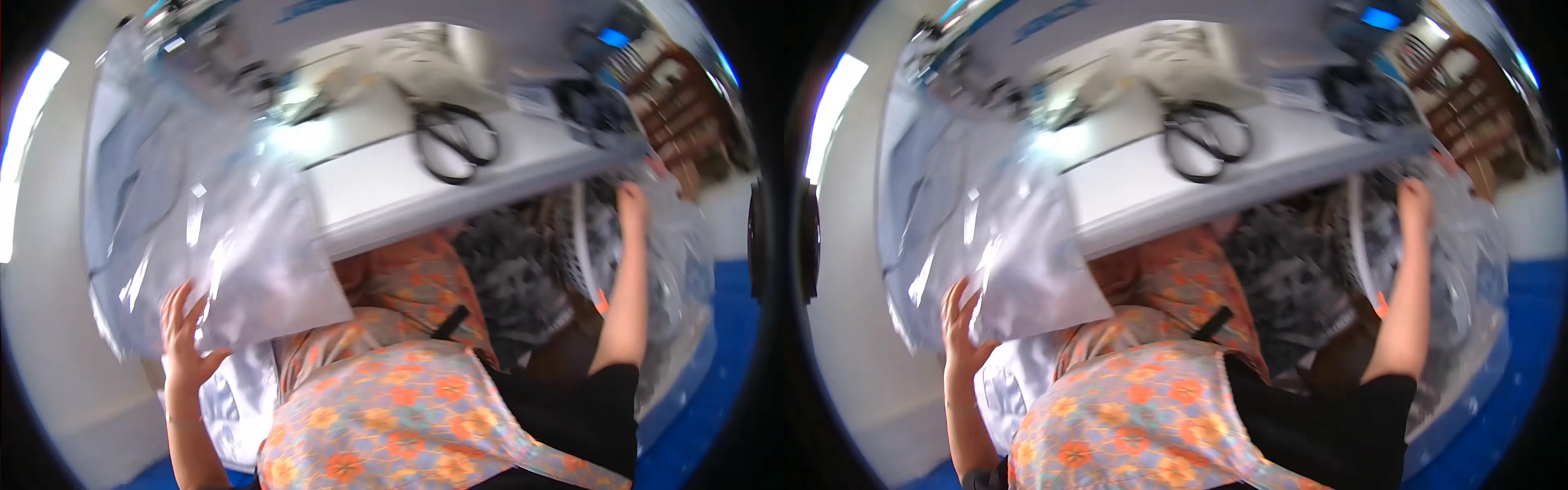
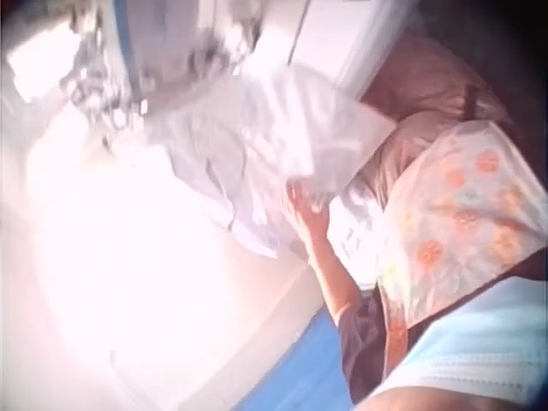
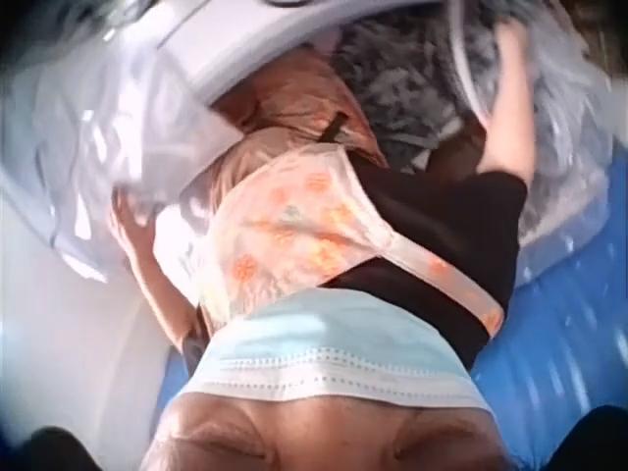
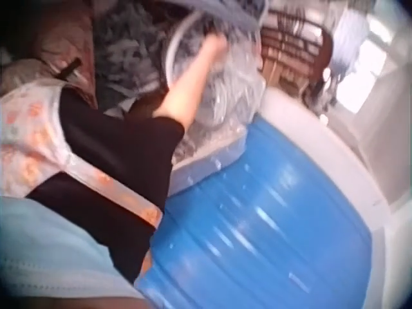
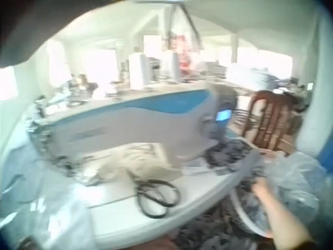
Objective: The person is sewing plastic fabric covers using an industrial sewing machine and trimming with scissors.
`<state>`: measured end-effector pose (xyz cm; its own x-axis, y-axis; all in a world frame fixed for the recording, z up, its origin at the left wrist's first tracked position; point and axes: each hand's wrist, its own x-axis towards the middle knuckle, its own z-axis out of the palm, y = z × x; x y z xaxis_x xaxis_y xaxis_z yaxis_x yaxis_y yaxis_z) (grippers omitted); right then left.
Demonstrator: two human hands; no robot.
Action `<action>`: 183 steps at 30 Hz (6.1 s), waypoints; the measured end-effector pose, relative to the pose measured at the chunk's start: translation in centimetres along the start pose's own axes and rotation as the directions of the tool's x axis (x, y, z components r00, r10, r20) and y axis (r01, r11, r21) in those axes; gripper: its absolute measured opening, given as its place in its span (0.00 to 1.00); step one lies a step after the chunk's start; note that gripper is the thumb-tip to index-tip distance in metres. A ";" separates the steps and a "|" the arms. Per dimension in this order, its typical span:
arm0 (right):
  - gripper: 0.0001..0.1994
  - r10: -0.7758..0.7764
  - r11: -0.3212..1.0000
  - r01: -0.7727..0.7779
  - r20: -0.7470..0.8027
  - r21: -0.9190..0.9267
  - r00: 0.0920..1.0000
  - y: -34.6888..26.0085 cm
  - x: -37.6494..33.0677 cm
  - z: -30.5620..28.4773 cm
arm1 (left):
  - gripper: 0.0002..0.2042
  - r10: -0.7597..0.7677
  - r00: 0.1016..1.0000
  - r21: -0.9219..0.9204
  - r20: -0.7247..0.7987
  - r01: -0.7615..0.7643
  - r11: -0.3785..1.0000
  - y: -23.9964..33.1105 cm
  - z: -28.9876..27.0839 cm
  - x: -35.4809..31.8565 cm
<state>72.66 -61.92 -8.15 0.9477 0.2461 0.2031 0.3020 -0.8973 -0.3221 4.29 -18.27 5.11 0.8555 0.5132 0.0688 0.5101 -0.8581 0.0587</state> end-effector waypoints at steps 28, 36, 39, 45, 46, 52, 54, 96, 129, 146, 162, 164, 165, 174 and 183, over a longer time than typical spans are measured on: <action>0.19 -0.984 0.133 0.719 0.004 0.682 0.179 -46.2 -21.6 0.9 | 0.06 0.190 0.946 -0.478 -0.262 -0.298 0.826 4.3 -2.6 17.6; 0.29 -0.952 0.297 0.884 0.041 0.361 0.303 -45.4 -20.3 1.7 | 0.05 0.249 0.918 -0.423 -0.309 -0.367 0.828 4.9 -2.4 18.3; 0.30 -0.973 0.201 0.919 -0.042 0.340 0.228 -47.7 -20.0 2.7 | 0.04 0.267 0.912 -0.409 -0.311 -0.381 0.829 4.6 -2.7 18.5; 0.20 -0.983 -0.107 0.622 -0.177 0.776 0.052 -52.0 -20.2 5.1 | 0.06 0.399 0.871 -0.486 -0.285 -0.491 0.724 4.3 -2.7 19.5; 0.20 -0.983 -0.103 0.623 -0.177 0.776 0.058 -52.3 -19.9 5.3 | 0.06 0.404 0.870 -0.486 -0.283 -0.494 0.721 4.5 -2.6 19.8; 0.25 -0.995 -0.081 0.797 -0.098 0.599 -0.027 -50.3 -19.3 5.1 | 0.07 0.373 0.917 -0.586 -0.143 -0.382 0.715 3.8 -2.6 19.5; 0.25 -0.985 0.057 0.790 -0.096 0.611 0.146 -48.6 -19.8 3.8 | 0.06 0.357 0.928 -0.600 -0.106 -0.346 0.721 3.7 -2.9 19.4; 0.20 -0.984 0.051 0.839 -0.115 0.542 0.134 -40.0 -22.5 -0.4 | 0.20 0.236 0.944 -0.178 -0.229 -0.279 0.944 5.9 5.2 22.1; 0.18 -0.985 0.054 0.796 -0.098 0.602 0.140 -42.5 -18.3 -0.2 | 0.18 0.394 0.844 -0.263 -0.363 -0.498 0.826 5.1 4.3 20.4; 0.17 -0.977 0.099 0.924 -0.138 0.370 0.160 -46.8 -17.1 2.7 | 0.24 0.071 0.989 0.038 -0.130 -0.066 0.997 -3.5 2.5 16.4; 0.16 -0.956 0.127 0.883 -0.181 0.453 0.230 -47.2 -16.7 3.2 | 0.23 0.036 0.996 0.299 -0.080 -0.010 0.954 -14.1 0.9 10.1; 0.17 -0.959 0.143 0.863 -0.149 0.485 0.243 -46.6 -16.5 3.0 | 0.20 0.018 0.999 0.342 0.031 -0.028 0.939 -11.9 -0.3 9.3; 0.18 -0.962 0.154 0.840 -0.117 0.521 0.249 -46.4 -16.6 2.9 | 0.17 -0.013 0.990 0.384 0.144 -0.044 0.922 -10.3 -1.0 8.5; 0.12 -0.944 -0.229 0.776 -0.330 0.588 -0.028 -43.7 -24.2 0.2 | 0.08 0.482 0.563 -0.439 0.672 -0.221 0.871 7.2 -4.1 7.1; 0.14 -0.946 -0.141 0.672 -0.300 0.727 0.125 -40.9 -22.9 -0.6 | 0.18 0.197 0.944 0.220 -0.266 -0.139 0.966 7.4 4.6 22.1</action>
<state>38.57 -31.07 0.90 -0.1977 0.7696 0.6071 0.6690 0.5586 -0.4903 27.40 -13.29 2.49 0.8839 0.3194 0.3416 0.3928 -0.9034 -0.1717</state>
